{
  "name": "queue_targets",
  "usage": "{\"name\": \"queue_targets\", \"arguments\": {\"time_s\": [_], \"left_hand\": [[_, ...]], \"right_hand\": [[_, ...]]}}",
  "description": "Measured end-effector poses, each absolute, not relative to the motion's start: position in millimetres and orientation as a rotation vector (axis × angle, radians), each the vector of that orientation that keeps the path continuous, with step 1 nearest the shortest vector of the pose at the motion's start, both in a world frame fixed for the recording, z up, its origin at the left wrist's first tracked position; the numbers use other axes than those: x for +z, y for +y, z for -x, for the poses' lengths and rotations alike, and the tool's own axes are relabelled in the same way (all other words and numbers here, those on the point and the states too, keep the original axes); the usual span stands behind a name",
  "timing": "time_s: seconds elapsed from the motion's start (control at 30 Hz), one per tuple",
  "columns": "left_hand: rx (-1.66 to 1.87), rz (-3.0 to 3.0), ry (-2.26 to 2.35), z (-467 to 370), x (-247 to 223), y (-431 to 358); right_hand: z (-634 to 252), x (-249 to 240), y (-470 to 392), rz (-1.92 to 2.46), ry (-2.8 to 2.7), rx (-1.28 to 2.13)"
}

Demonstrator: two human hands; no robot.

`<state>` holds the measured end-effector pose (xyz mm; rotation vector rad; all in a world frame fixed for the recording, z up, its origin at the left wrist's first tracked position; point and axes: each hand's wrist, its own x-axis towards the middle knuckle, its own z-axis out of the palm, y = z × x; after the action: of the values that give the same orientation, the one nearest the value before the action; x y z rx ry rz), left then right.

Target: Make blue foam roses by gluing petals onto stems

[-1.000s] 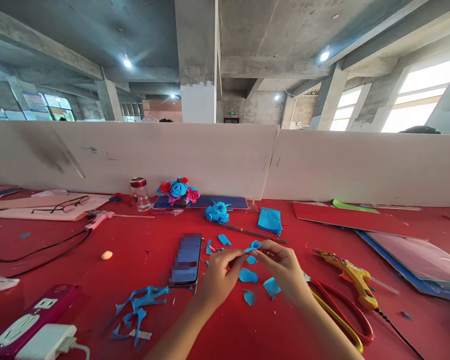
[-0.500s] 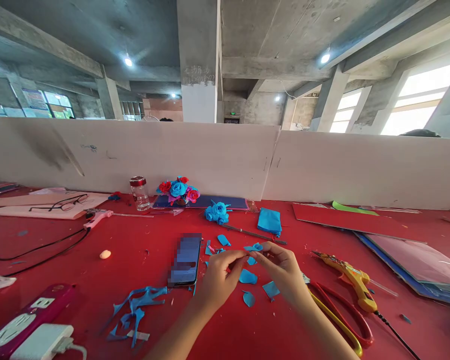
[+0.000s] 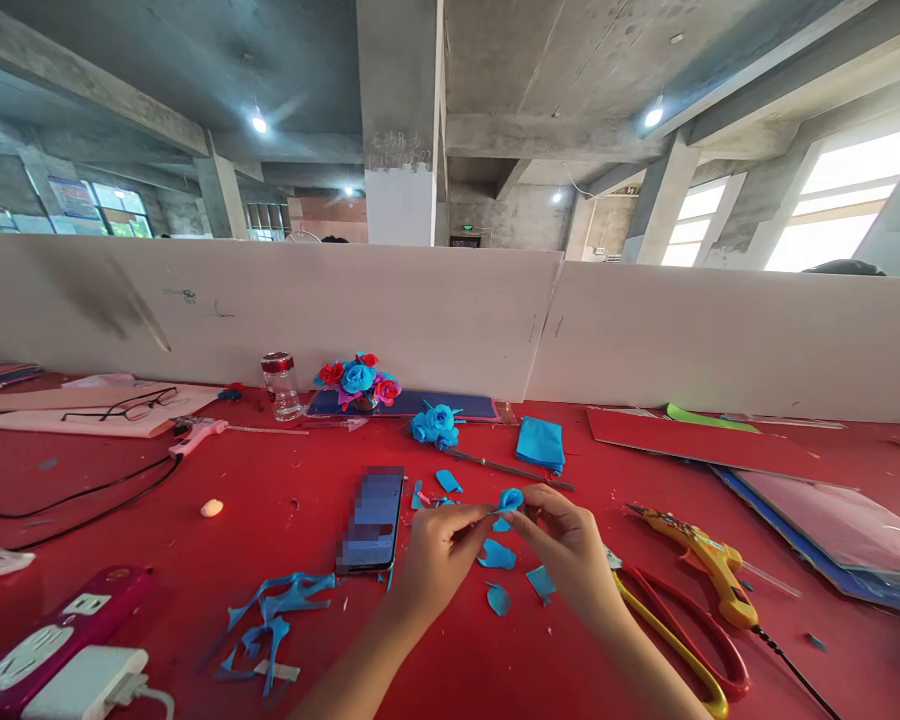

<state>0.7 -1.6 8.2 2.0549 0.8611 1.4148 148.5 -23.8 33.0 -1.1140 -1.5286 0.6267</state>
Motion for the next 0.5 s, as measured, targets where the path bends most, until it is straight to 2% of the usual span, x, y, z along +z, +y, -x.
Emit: {"name": "queue_targets", "arguments": {"time_s": [0.5], "left_hand": [[1.545,-1.976,0.923,0.5,4.5,3.8]], "right_hand": [[-153.9,29.7,-22.0,1.116,-1.545,0.615]]}}
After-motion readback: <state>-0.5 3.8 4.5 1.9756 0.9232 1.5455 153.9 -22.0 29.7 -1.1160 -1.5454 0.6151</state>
